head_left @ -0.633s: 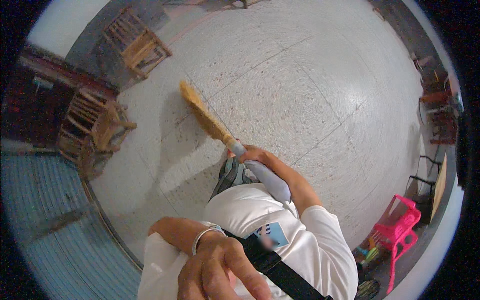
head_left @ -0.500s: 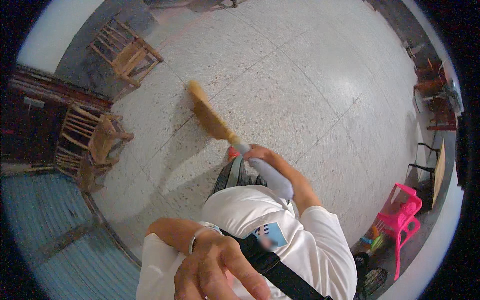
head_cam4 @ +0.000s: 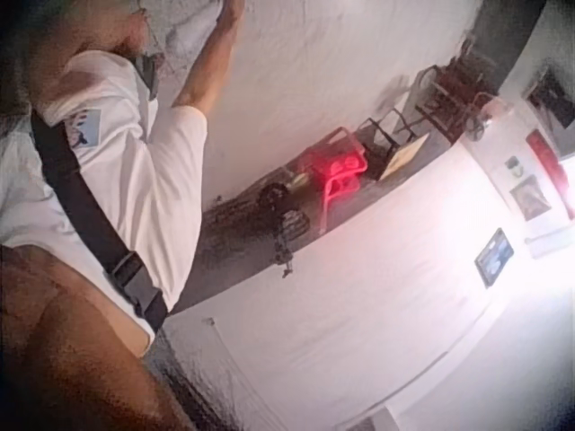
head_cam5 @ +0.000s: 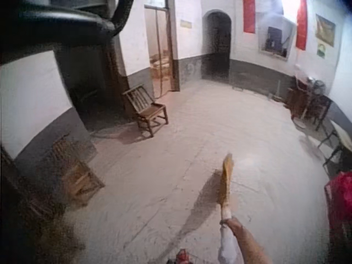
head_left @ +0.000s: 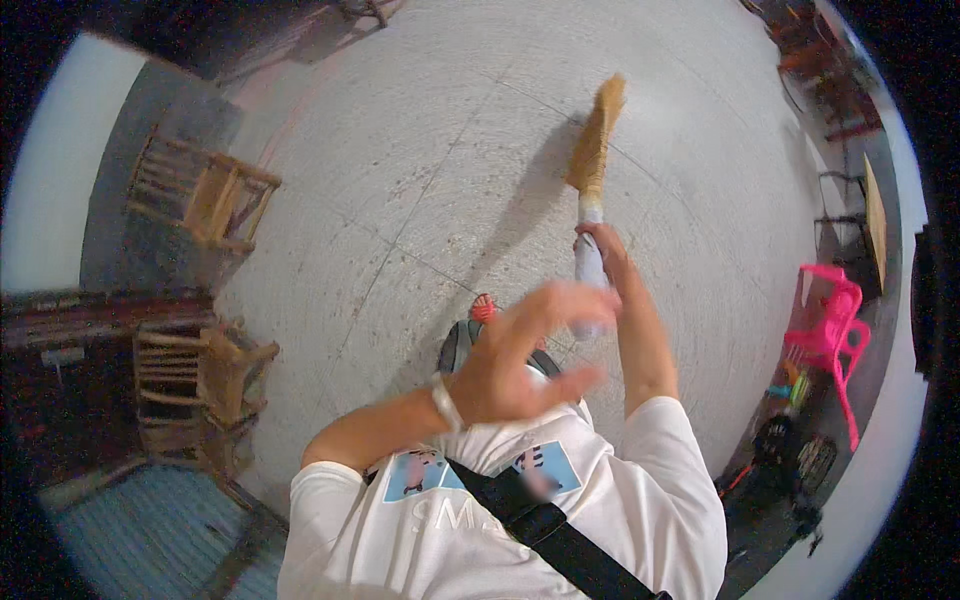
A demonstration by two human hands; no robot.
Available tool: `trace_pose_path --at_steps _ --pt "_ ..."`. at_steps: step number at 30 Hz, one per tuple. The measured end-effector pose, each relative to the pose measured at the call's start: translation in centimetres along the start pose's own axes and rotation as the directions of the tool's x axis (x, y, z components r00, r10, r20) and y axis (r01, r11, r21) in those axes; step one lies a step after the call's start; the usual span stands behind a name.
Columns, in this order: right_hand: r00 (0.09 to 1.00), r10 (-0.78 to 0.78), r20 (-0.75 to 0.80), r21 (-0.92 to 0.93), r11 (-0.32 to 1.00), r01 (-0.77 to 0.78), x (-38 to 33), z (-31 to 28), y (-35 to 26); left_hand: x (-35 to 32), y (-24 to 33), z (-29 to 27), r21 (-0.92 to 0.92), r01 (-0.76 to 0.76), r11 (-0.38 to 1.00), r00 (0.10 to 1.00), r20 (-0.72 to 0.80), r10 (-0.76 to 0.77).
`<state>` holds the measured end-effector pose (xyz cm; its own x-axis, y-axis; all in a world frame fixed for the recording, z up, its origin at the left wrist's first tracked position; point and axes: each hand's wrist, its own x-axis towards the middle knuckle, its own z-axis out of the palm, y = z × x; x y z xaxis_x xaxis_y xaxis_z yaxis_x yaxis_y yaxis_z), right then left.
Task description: The person sweeps a tiled floor using a traditional straw broom. They move systematically across the room, sweeping debris from the center towards the edges and around furniture such as a pink plastic chair and wooden stools.
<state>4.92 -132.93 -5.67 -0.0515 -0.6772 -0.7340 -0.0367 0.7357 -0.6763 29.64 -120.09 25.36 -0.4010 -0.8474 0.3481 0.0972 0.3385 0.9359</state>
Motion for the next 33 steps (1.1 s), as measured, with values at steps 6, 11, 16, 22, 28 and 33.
trace_pose_path --at_steps 6,11,16,22,28,33 --pt "0.989 0.057 -0.135 0.684 0.728 0.051 -6.3 0.2 2.4 -0.3 -16.1 3.1 0.324 0.48 0.815 0.842 0.091 -0.532" --pt "0.89 0.188 -0.415 0.751 0.624 0.219 -5.7 -0.4 10.9 0.1 -16.1 5.7 0.272 0.698 0.662 0.463 0.535 -0.707" --pt "0.522 0.55 -0.653 0.738 0.617 0.273 -8.0 1.8 18.6 -2.0 -21.7 5.6 0.297 0.929 0.221 -0.117 0.803 -0.585" --pt "0.357 0.808 -0.469 0.883 0.413 0.224 -10.4 5.5 26.1 -4.9 -27.7 6.1 0.49 0.869 0.062 -0.431 0.813 -0.391" --pt "0.706 0.641 -0.301 0.943 0.089 0.321 -5.6 9.2 30.2 -3.9 -29.2 5.2 0.545 0.837 0.044 -0.455 0.738 -0.498" --pt "0.619 0.688 -0.379 0.925 0.273 0.263 2.0 17.2 17.5 2.1 -28.0 -7.1 0.501 0.853 0.144 -0.307 0.706 -0.638"
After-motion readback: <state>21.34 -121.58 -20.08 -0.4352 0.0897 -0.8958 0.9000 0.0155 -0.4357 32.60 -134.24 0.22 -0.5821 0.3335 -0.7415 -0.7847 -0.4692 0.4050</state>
